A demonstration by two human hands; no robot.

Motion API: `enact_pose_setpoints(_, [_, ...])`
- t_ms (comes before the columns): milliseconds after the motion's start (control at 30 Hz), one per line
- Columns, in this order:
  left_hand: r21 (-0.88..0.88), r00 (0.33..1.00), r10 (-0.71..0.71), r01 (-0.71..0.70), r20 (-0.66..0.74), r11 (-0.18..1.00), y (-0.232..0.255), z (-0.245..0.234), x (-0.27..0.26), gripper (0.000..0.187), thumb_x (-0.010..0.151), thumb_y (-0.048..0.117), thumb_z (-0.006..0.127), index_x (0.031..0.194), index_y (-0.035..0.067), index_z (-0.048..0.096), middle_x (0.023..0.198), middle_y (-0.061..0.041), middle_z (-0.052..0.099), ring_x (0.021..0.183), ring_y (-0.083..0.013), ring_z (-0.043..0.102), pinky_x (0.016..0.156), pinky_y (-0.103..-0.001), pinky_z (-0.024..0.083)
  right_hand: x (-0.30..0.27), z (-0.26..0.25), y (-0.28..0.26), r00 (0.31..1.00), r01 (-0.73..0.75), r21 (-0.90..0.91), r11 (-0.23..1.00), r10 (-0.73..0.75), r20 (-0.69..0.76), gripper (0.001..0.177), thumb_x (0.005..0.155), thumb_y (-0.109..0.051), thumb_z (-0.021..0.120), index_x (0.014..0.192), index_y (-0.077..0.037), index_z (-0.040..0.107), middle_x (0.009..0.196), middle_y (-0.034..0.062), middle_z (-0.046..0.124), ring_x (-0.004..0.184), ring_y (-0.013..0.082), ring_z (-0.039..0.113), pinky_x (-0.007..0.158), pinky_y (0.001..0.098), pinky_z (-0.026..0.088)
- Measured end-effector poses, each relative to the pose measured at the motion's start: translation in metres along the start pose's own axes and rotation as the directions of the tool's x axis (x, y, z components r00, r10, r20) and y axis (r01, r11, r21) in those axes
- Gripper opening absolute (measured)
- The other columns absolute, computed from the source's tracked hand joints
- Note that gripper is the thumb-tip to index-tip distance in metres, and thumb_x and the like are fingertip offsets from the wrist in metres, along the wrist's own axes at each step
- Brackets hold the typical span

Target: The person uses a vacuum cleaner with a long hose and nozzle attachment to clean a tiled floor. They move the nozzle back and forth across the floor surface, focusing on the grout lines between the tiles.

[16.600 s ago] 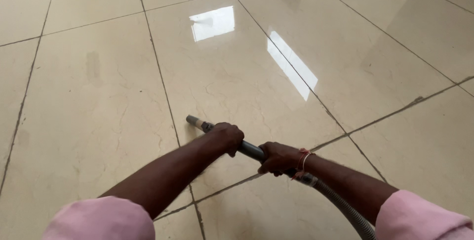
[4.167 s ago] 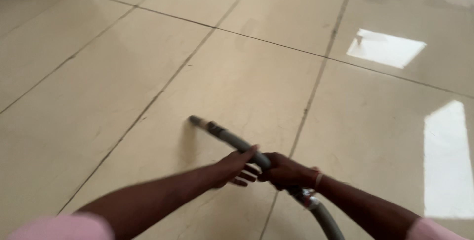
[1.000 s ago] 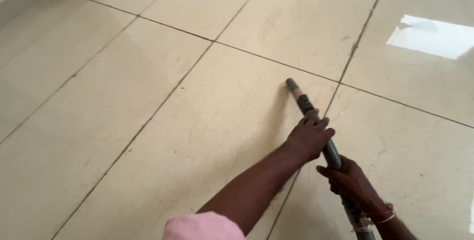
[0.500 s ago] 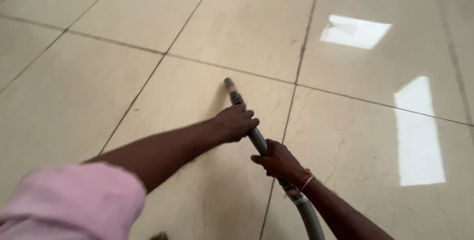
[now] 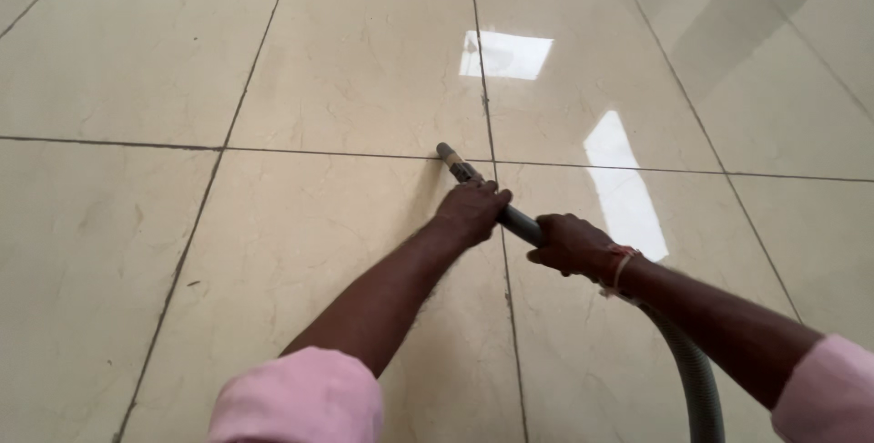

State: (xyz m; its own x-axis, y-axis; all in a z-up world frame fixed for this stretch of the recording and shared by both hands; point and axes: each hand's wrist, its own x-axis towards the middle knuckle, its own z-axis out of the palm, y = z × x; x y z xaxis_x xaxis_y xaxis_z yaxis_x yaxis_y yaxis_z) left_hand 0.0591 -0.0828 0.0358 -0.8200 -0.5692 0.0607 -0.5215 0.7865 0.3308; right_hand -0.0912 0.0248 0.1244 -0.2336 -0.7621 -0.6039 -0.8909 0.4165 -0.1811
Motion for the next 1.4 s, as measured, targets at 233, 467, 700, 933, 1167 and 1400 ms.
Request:
enact_pose_setpoints(233, [0.06,0.99,-0.136,0.133,0.045,0.989,-0.075,-0.045,-0.06,0.038,0.085,0.006,0.07,0.121,0.013,0.061,0.125,-0.009,0.064,0.119,-0.0289,0.063,0.096,-0.045,0.054,0.004,0.004,-0.111,0.994,0.084,0.111,0.99,-0.091,0.063,0.031,0.087,-0.023,0.077,0.106,-0.003,0.063,0.072,0.0104,0.071,0.056,0.0191,0.069,0.049,0.034,0.056])
enact_pose_setpoints(467, [0.071,0.965,-0.26,0.261,-0.031,0.963,-0.127,-0.048,-0.089,0.039,0.084,0.008,0.072,0.121,0.011,0.061,0.125,-0.011,0.064,0.12,-0.0298,0.063,0.094,-0.046,0.053,0.026,0.005,-0.176,0.984,0.153,0.044,0.987,-0.156,0.091,0.027,0.085,-0.018,0.077,0.101,0.001,0.067,0.069,0.0098,0.069,0.053,0.0184,0.067,0.047,0.0353,0.053])
enact_pose_setpoints(700, [0.049,0.964,-0.232,0.24,-0.131,0.969,-0.117,-0.017,-0.068,0.053,0.084,0.008,0.07,0.136,0.011,0.057,0.134,-0.011,0.062,0.126,-0.0327,0.06,0.104,-0.048,0.048,0.03,-0.002,-0.152,0.991,0.108,-0.033,0.994,-0.105,0.086,0.03,0.087,-0.022,0.078,0.107,-0.003,0.065,0.073,0.0085,0.07,0.056,0.0172,0.068,0.049,0.0339,0.054])
enact_pose_setpoints(933, [0.176,0.924,-0.381,0.375,0.004,0.91,-0.142,-0.037,-0.077,0.048,0.089,0.014,0.071,0.134,0.013,0.057,0.141,-0.01,0.055,0.139,-0.033,0.046,0.114,-0.055,0.036,0.064,0.022,-0.167,0.963,0.239,0.12,0.963,-0.251,0.097,0.034,0.088,-0.025,0.076,0.109,-0.001,0.064,0.073,0.0091,0.068,0.057,0.0178,0.068,0.05,0.0332,0.055])
enact_pose_setpoints(1167, [0.196,0.899,-0.433,0.438,-0.071,0.877,-0.187,-0.063,-0.181,0.057,0.076,0.007,0.075,0.13,0.013,0.059,0.135,-0.009,0.059,0.139,-0.0318,0.047,0.111,-0.051,0.039,0.086,0.084,-0.232,0.877,0.377,0.325,0.867,-0.447,0.175,0.036,0.085,-0.023,0.079,0.108,-0.001,0.062,0.073,0.0085,0.068,0.056,0.0182,0.067,0.049,0.0331,0.057])
enact_pose_setpoints(1400, [0.272,0.769,-0.637,0.625,-0.055,0.732,-0.203,-0.076,-0.227,0.041,0.086,0.002,0.066,0.126,0.01,0.059,0.138,-0.011,0.059,0.139,-0.0342,0.049,0.108,-0.05,0.045,0.089,0.086,-0.286,0.784,0.49,0.256,0.834,-0.549,0.29,0.031,0.086,-0.023,0.077,0.102,-0.001,0.062,0.071,0.0093,0.068,0.056,0.0177,0.067,0.049,0.0333,0.057])
